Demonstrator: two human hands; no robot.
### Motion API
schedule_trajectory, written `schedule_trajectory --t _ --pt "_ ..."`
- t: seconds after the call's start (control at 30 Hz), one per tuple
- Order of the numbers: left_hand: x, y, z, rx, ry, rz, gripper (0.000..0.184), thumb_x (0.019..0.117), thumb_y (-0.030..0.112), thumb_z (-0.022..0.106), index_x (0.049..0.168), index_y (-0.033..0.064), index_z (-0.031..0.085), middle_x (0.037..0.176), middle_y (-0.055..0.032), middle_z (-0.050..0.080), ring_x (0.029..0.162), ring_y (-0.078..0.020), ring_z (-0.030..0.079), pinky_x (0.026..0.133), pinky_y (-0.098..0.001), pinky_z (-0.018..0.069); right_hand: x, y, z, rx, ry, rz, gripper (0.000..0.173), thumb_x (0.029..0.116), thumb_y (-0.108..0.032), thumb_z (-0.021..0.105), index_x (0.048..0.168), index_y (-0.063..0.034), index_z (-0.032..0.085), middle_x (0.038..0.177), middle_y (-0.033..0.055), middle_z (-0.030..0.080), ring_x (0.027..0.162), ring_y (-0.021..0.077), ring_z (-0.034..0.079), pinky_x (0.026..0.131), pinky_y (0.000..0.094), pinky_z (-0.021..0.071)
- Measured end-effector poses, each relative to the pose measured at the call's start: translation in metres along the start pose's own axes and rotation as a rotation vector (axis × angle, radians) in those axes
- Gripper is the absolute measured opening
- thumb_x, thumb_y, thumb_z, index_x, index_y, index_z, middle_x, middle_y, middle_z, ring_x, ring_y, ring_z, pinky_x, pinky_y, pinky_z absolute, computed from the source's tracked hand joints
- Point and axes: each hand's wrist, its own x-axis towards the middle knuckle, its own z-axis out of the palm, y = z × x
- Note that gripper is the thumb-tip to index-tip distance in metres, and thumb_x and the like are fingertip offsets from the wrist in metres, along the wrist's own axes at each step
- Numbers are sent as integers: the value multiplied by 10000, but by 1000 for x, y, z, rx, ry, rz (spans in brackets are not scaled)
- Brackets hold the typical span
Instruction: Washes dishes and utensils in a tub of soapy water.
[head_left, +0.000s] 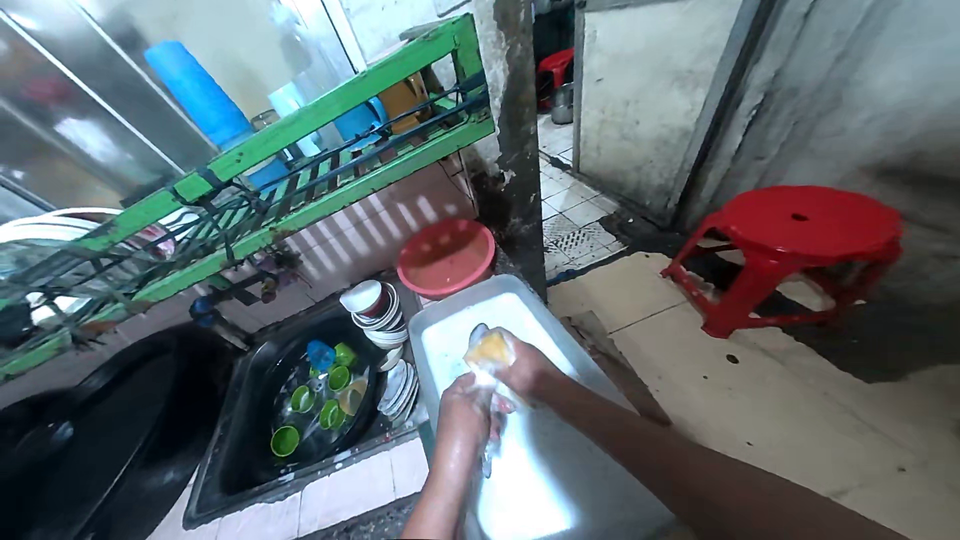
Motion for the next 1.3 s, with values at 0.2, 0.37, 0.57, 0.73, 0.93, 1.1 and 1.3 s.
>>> schedule_trajectory --t 0.2,0.37,0.57,0.73,0.93,1.1,1.3 --pt "-6 -11 -9 -199 -81 -53 259 1091 83 433 1267 -48 570 692 -54 640 431 -56 494 403 -193 422 29 17 -6 218 304 -105 597 991 -281 690 1476 -19 460 1254 278 637 1133 418 639 980 608 498" --pt "-6 -11 -22 -349 -198 10 266 1093 131 422 1218 -17 604 728 -53 635 477 -69 513 438 -206 447 15 6 13 595 -45 -86 497 991 -313 658 1395 -82 485 955 86 666 784 155 664 702 348 580" --pt "-11 -6 -54 -22 -287 7 289 1085 172 452 1257 -1 606 740 -26 666 459 -31 482 428 -187 403 14 -15 7 242 211 -92 415 1014 -273 653 1345 -31 585 1091 200 679 947 306 664 857 536 541" --pt "25 -12 -150 795 121 30 363 1101 220 449 1359 33 623 1132 -180 710 1003 -283 696 938 -463 550 17 17 -23 -150 309 -112 530 966 -274 726 1391 -10 550 1125 314 660 1000 483 659 884 692 492" --pt "72 -12 -242 1293 391 -288 448 1028 197 550 1433 6 543 1429 -249 559 1326 -440 536 1070 -647 430 -9 78 -40 -422 175 -335 578 812 -78 808 1356 -85 614 1161 238 693 1038 452 679 895 672 521" --pt "94 26 -124 1211 239 290 346 1034 133 542 1346 21 640 1445 -187 571 1350 -355 537 1135 -536 427 -36 78 -42 -422 129 -299 563 859 -97 759 1401 -156 621 1278 201 672 1171 411 648 1001 615 503" --pt "146 3 28 916 7 115 587 1082 307 467 1577 12 350 1659 -220 273 1539 -384 259 1206 -599 281 -31 80 -40 -442 180 -318 552 902 -125 703 1439 -119 574 1295 215 663 1167 428 650 993 613 499"
